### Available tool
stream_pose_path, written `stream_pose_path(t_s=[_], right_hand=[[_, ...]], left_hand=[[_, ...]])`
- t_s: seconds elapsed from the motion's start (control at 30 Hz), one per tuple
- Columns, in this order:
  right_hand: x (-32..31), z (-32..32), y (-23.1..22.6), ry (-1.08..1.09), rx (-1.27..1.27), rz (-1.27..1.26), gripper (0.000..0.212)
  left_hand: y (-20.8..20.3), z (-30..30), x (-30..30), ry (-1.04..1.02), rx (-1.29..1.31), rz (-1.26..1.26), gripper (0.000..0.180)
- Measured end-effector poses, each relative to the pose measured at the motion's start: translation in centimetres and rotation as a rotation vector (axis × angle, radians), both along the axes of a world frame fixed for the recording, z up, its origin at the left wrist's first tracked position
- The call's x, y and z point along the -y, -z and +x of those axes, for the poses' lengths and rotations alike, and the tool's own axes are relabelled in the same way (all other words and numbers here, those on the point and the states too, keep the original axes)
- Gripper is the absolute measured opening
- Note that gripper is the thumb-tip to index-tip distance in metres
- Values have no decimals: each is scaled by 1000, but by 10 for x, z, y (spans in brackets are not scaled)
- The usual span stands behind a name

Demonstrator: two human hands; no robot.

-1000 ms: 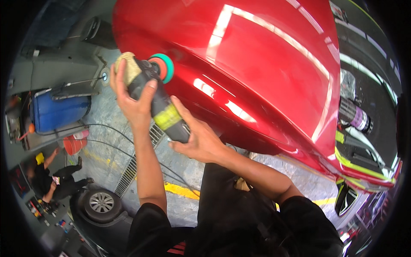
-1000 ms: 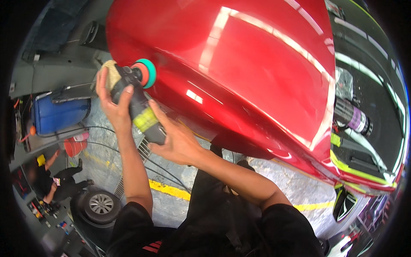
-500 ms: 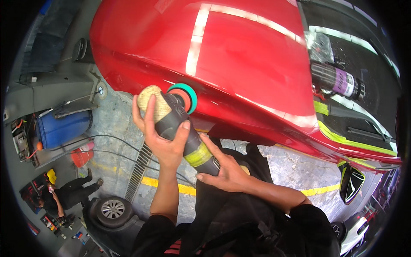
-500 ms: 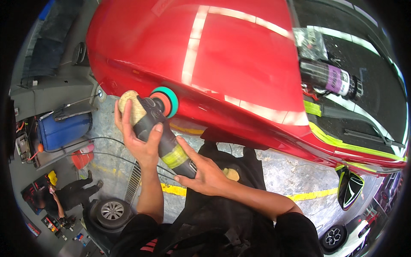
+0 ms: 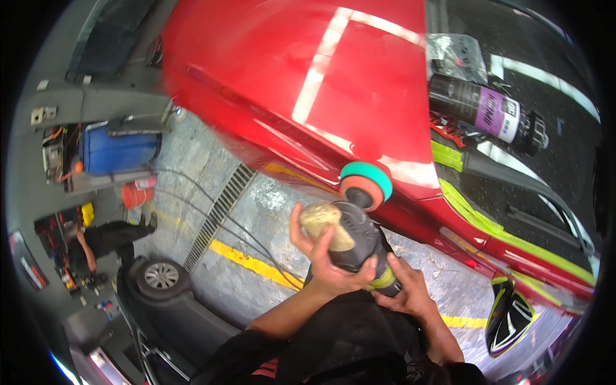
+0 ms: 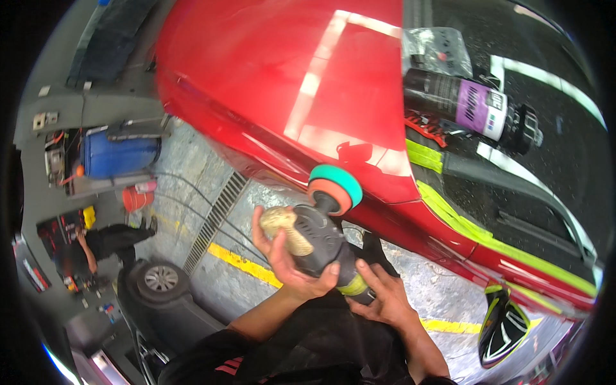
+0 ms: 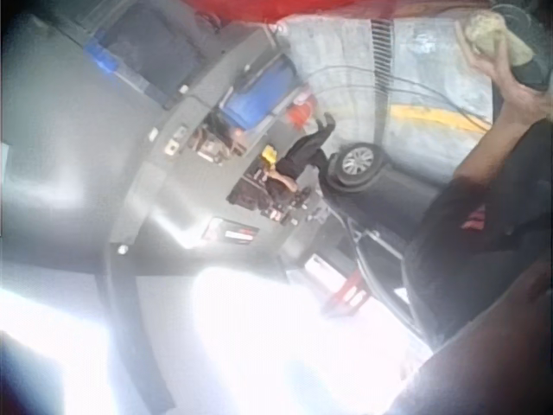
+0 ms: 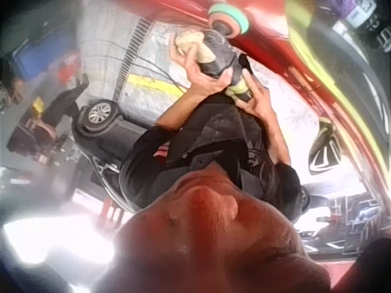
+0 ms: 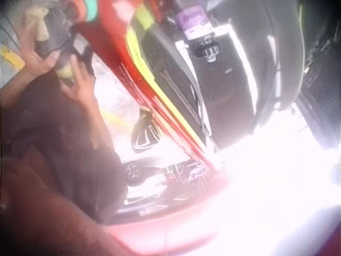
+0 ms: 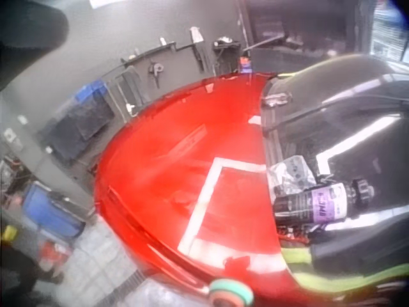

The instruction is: The person uses a rotary polisher with a foam pad to buff the hood of a red car. They move the tool in overlapping passes across the hood surface, maintaining steady pressure and coverage throughout the clip.

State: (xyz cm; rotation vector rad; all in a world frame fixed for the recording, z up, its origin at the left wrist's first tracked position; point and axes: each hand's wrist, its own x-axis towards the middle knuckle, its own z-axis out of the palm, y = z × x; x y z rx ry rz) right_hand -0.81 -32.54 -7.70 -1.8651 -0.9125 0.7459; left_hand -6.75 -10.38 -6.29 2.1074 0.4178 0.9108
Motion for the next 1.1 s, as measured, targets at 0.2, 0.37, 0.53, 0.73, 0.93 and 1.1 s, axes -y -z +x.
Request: stream_pose_path(t_s=[0.2,0.37,0.53,0.73,0.93,1.1], right_hand=[[-56,27,25,-33,122,85,101],[-163,37,18,-49,59,138,102],[-261,41,10,-144,-3,10,107],[-257,33,12,-84,69,70,107],[-164,25,16,-83,58,2,110],[-65,15,17,-82,-30,-91,110]], left_hand=[[7,19,-43,-98,54,92,97],[2,31,-146,-190,101,113,95],[6,28,-239,-221,186,-53,92],[9,30,-245,-186,206,-9,93],[9,29,-147,-138,211,-79,92],[15,13,-49,-132,87,59,89]])
